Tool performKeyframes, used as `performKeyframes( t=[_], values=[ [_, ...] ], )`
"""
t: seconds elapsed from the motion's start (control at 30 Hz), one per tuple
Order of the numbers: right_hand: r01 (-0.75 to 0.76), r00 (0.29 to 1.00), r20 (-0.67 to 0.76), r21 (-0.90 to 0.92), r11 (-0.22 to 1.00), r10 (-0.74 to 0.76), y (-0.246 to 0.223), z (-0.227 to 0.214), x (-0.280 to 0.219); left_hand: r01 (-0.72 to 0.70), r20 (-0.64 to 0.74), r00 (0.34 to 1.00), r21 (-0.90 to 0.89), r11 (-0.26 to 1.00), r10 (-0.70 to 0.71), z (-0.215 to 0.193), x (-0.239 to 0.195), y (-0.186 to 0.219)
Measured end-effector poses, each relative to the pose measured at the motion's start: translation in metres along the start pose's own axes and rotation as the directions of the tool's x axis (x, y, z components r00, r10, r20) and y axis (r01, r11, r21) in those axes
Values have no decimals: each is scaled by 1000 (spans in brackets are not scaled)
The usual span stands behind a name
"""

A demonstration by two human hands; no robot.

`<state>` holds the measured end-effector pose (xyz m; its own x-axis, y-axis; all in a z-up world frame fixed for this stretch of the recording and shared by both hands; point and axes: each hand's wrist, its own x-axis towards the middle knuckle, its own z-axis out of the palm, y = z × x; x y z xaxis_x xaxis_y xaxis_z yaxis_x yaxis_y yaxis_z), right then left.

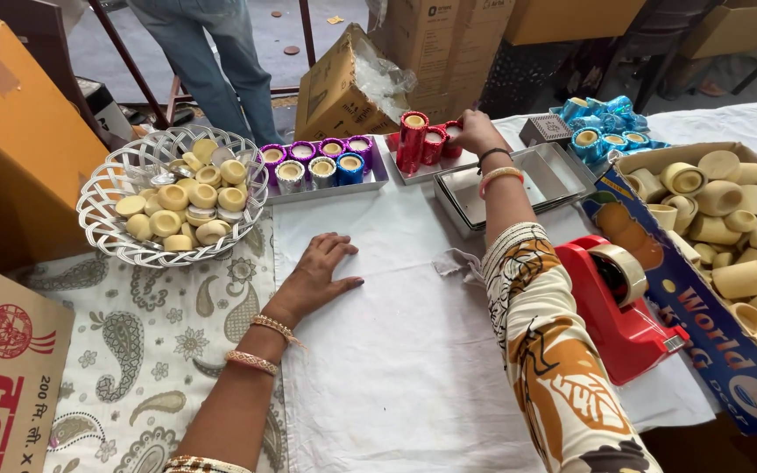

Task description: The person wraps small cylindrical candles in shiny red and purple foil. They place the wrapped candles into a metal tray and use scissors to cut a piece of purple foil.

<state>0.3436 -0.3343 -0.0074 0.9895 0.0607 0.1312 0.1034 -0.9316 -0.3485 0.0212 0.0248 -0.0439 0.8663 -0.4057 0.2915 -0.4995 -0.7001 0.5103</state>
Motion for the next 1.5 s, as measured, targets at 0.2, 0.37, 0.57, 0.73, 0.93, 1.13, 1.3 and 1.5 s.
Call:
performKeyframes(
  t=[0.2,0.37,0.57,0.73,0.93,1.13,1.3,1.5],
  values=[
    [39,998,39,41,998,-41,21,12,11,15,7,1000,-5,1000,-15,0,1,1],
    [78,995,51,98,992,-83,-5,-14,-15,5,-1,1000,-2,1000,-5,0,0,0],
    [251,967,41,-16,968,-250,10,-4,-14,-12,-6,1000,3,1000,12,1,0,-1],
    [410,912,69,-158,898,-404,14,7,-17,-5,0,1000,4,1000,5,1,0,-1],
    [303,952,95,-143,942,-291,0,-2,-26,26,10,1000,1,1000,-26,1,1,1],
    [295,950,51,181,938,-309,-1,-17,-24,19,3,1000,-4,1000,-19,1,0,0],
    [334,941,-174,328,883,-291,27,-22,-15,0,-5,1000,3,1000,0,4,1,-4],
    [198,941,-338,460,866,-36,36,-40,-33,3,1,1000,10,1000,-3,3,1,-3]
  ],
)
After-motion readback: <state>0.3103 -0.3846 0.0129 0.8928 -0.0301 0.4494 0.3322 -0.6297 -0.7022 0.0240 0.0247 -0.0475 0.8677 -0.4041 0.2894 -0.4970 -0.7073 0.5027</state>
